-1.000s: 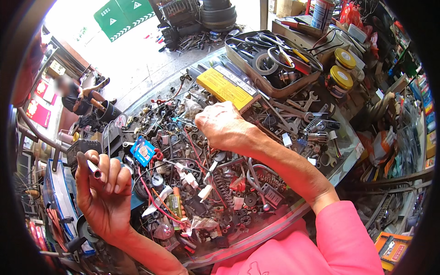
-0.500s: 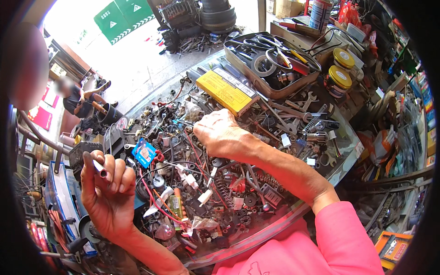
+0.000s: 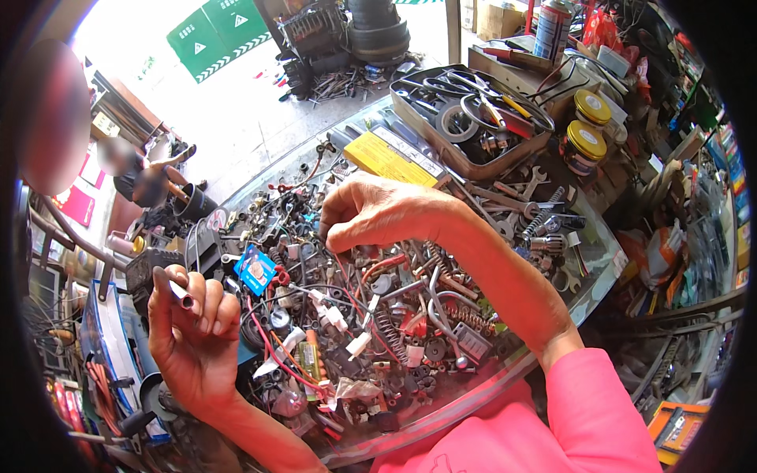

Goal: The person handles small electronic components and wires on a cluttered workbench, stripping wire ends, twisting wires, and using pliers to manipulate connectors. The person repeatedly picks up and sets down small parts while working on the wiring.

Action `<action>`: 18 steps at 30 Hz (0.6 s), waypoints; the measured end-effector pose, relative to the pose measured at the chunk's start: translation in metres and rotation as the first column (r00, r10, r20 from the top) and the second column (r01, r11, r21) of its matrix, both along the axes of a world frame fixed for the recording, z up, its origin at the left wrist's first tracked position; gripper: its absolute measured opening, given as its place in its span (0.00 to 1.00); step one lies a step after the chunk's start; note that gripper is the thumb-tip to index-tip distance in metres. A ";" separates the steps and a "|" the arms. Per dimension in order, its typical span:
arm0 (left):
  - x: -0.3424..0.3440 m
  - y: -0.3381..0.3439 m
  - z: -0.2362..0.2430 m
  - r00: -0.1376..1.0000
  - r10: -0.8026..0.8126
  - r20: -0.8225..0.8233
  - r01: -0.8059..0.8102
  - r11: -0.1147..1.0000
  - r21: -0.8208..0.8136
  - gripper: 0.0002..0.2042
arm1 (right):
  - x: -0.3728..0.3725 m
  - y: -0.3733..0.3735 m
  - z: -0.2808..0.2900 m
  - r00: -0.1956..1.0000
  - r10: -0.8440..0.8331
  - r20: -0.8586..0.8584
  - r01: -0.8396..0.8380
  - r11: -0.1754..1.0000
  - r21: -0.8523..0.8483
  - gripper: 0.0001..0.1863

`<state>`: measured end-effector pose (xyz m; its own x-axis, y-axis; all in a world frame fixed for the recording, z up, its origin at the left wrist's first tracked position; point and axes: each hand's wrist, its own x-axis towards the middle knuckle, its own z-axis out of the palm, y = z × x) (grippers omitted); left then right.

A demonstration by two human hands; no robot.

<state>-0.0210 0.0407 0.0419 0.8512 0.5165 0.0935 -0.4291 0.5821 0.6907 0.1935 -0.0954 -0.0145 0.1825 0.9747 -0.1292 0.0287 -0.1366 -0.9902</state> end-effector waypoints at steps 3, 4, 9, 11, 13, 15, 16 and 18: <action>0.009 -0.002 -0.005 0.999 0.024 -0.046 -0.025 1.000 -0.019 0.10 | -0.001 -0.007 0.003 0.988 0.019 -0.156 -0.017 1.000 0.015 0.07; 0.008 -0.002 -0.006 0.997 0.042 -0.059 -0.043 0.999 -0.017 0.10 | -0.002 -0.005 0.003 0.971 0.050 -0.232 -0.042 0.998 0.042 0.07; 0.009 -0.004 -0.010 0.994 0.057 -0.098 -0.057 0.998 0.007 0.10 | -0.006 -0.005 0.012 0.855 0.161 -0.492 -0.100 0.984 0.149 0.09; 0.010 -0.003 -0.015 0.995 0.037 -0.091 -0.036 0.999 0.017 0.11 | -0.009 -0.008 0.014 0.813 0.179 -0.554 -0.093 0.979 0.181 0.11; 0.011 -0.003 -0.016 0.992 0.037 -0.122 -0.031 0.998 0.047 0.11 | -0.013 -0.008 0.017 0.878 0.133 -0.460 -0.058 0.983 0.175 0.13; 0.014 -0.007 -0.015 0.987 0.055 -0.152 -0.043 0.996 0.082 0.11 | -0.020 -0.009 0.025 0.909 0.064 -0.411 0.008 0.985 0.172 0.14; 0.014 -0.005 -0.018 0.988 0.045 -0.144 -0.031 0.994 0.100 0.10 | -0.023 -0.011 0.032 0.904 0.035 -0.426 0.049 0.982 0.184 0.12; 0.014 -0.009 -0.016 0.981 0.067 -0.181 -0.050 0.994 0.098 0.09 | -0.028 -0.014 0.038 0.919 0.006 -0.395 0.092 0.969 0.228 0.11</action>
<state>-0.0065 0.0313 0.0260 0.8268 0.5623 -0.0114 -0.3216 0.4893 0.8107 0.1657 -0.1091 0.0232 0.2075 0.9776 0.0357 -0.3666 0.1116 -0.9237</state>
